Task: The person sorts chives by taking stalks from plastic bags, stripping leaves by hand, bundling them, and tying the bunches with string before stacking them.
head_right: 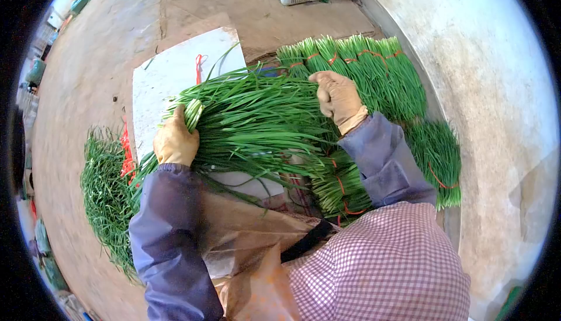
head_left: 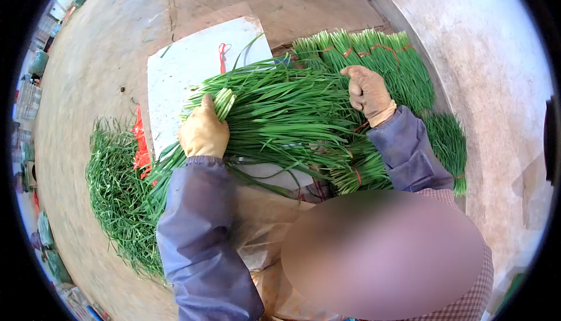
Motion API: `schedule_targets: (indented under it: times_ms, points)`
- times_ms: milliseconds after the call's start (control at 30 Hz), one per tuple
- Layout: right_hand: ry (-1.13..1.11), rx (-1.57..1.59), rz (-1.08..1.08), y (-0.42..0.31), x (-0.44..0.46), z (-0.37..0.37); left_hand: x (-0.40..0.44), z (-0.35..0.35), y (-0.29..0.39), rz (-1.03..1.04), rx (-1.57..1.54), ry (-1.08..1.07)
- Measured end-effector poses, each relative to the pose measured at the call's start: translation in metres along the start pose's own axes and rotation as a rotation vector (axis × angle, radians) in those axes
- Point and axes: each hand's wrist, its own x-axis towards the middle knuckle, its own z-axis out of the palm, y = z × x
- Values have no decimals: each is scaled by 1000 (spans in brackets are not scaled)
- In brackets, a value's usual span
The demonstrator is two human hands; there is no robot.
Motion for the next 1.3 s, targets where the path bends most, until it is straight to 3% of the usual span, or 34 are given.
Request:
schedule_targets:
  times_ms: [100,133,233,300,367,400,433,467,500,533,567,600,633,700,800,900,933,1033,1067,1100,1133,1200,1233,1300]
  points:
    - [-25,-181,39,-6,0,29,1,4,-1,-27,13,1]
    - [36,-248,-63,-8,-2,39,1,7,-3,-24,-5,1]
    - [75,115,-281,-8,6,37,-4,3,-15,-39,-95,54]
    - [96,330,-299,-14,21,36,-10,-15,-21,-98,-174,84]
    - [200,548,-291,-26,31,61,-28,-46,-35,-123,-315,293]
    - [181,614,-321,-30,36,81,-40,-71,-36,-267,-249,230]
    - [-95,808,-344,-31,40,106,-56,-78,-52,-238,-376,363]
    - [-13,536,-446,-35,36,150,-76,-92,-66,-92,-531,512]
    - [-146,349,-447,-36,26,189,-93,-110,-71,10,-618,594]
    - [-392,117,-396,-38,4,226,-110,-118,-87,77,-381,751]
    - [-656,-136,-365,-39,-23,258,-134,-135,-77,-188,-540,732]
    - [-881,-317,-356,-35,-49,288,-151,-145,-89,-260,-640,771]
    - [-952,-203,-530,-19,-66,311,-162,-153,-100,-90,-628,861]
    - [-941,-52,-887,7,-107,336,-189,-167,-107,-150,-750,896]
    - [-1011,-86,-951,7,-153,352,-202,-169,-102,-32,-1355,886]
    - [-831,223,-981,10,-151,365,-194,-169,-95,-46,-1499,798]
    - [-980,255,-760,0,-143,355,-186,-169,-84,-65,-1545,789]
    - [-849,274,-536,0,-115,315,-154,-166,-37,23,-1675,662]
    - [-750,-108,-541,-24,-103,282,-140,-154,-48,183,-1709,468]
    - [-818,-92,-430,-44,-85,261,-126,-151,-34,169,-1680,506]
    - [-782,-23,-63,-76,-80,238,-113,-148,-31,233,-1654,436]
    - [-796,-264,-31,-101,-41,198,-99,-133,-43,58,-1442,163]
    - [-833,-522,-33,-112,-17,180,-99,-116,-46,5,-1453,166]
    - [-789,-659,-297,-98,5,169,-108,-93,-53,-8,-1422,194]
